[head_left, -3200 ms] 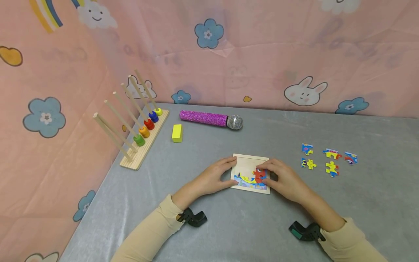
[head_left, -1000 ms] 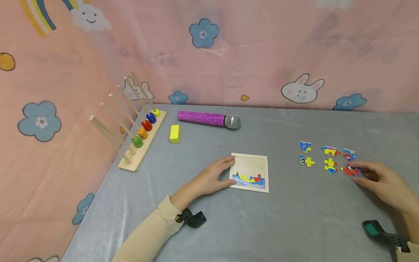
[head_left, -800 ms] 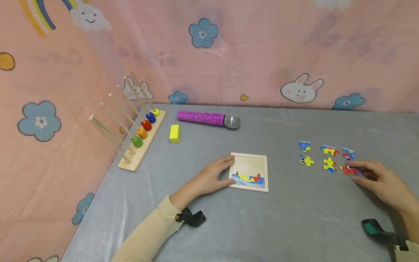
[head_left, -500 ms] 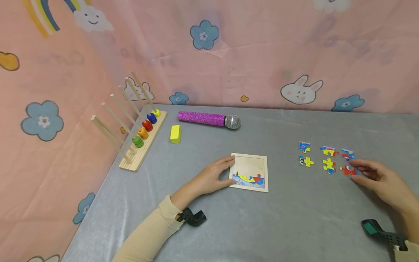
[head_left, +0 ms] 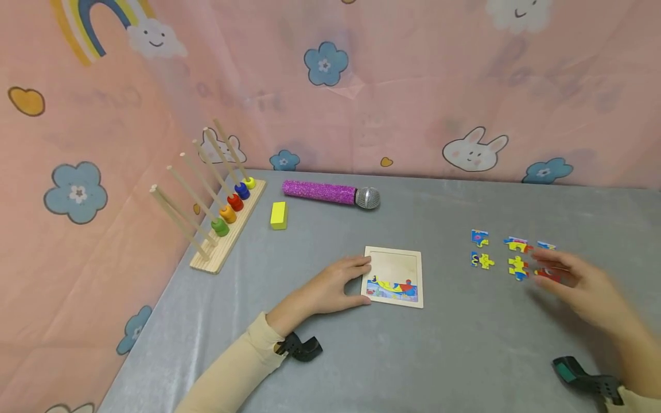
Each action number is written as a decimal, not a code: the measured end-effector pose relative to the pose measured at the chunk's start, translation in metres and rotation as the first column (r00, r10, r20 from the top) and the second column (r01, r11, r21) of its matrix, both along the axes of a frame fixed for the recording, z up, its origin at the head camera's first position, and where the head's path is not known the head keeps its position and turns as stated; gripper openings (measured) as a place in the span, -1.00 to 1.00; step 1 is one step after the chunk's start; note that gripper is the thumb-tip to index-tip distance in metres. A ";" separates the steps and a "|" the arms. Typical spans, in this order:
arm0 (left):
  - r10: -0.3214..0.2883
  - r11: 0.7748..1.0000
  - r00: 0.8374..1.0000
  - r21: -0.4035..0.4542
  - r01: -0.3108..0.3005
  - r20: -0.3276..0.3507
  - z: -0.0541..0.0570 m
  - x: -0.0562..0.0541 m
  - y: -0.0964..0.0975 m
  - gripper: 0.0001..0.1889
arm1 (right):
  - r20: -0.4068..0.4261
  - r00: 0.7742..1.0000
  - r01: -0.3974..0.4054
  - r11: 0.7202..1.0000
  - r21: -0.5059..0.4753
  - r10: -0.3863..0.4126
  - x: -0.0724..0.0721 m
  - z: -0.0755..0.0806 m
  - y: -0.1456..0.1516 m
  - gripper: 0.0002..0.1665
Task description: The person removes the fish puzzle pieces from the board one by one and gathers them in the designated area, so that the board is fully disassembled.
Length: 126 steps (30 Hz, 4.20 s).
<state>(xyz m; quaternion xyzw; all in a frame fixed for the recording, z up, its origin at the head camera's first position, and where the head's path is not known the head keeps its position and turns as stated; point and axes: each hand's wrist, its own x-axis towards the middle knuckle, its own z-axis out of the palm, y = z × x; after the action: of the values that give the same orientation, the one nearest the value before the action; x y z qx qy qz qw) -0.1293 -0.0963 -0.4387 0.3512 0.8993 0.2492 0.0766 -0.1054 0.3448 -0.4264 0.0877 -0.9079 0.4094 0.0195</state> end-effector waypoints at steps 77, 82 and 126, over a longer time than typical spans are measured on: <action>0.006 0.987 1.000 0.163 -0.007 0.009 -0.005 0.008 -0.009 -0.45 | -0.040 0.957 -0.287 0.958 -0.008 0.287 0.000 -0.010 -0.231 -0.52; 0.007 0.987 1.000 0.160 -0.008 0.008 -0.005 0.009 -0.009 -0.45 | -0.099 0.951 -0.293 0.956 0.019 0.293 0.002 -0.010 -0.231 -0.52; 0.013 0.990 1.000 0.143 -0.017 0.029 -0.005 0.008 -0.009 -0.44 | -0.119 0.974 -0.198 0.979 -0.041 0.192 0.001 -0.006 -0.102 -0.50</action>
<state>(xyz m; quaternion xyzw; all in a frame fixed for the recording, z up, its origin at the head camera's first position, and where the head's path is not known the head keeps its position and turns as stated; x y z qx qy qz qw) -0.1213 -0.1049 -0.4440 0.3455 0.8805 0.3187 0.0618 -0.1043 0.2425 -0.4329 0.1993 -0.8811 0.4275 0.0334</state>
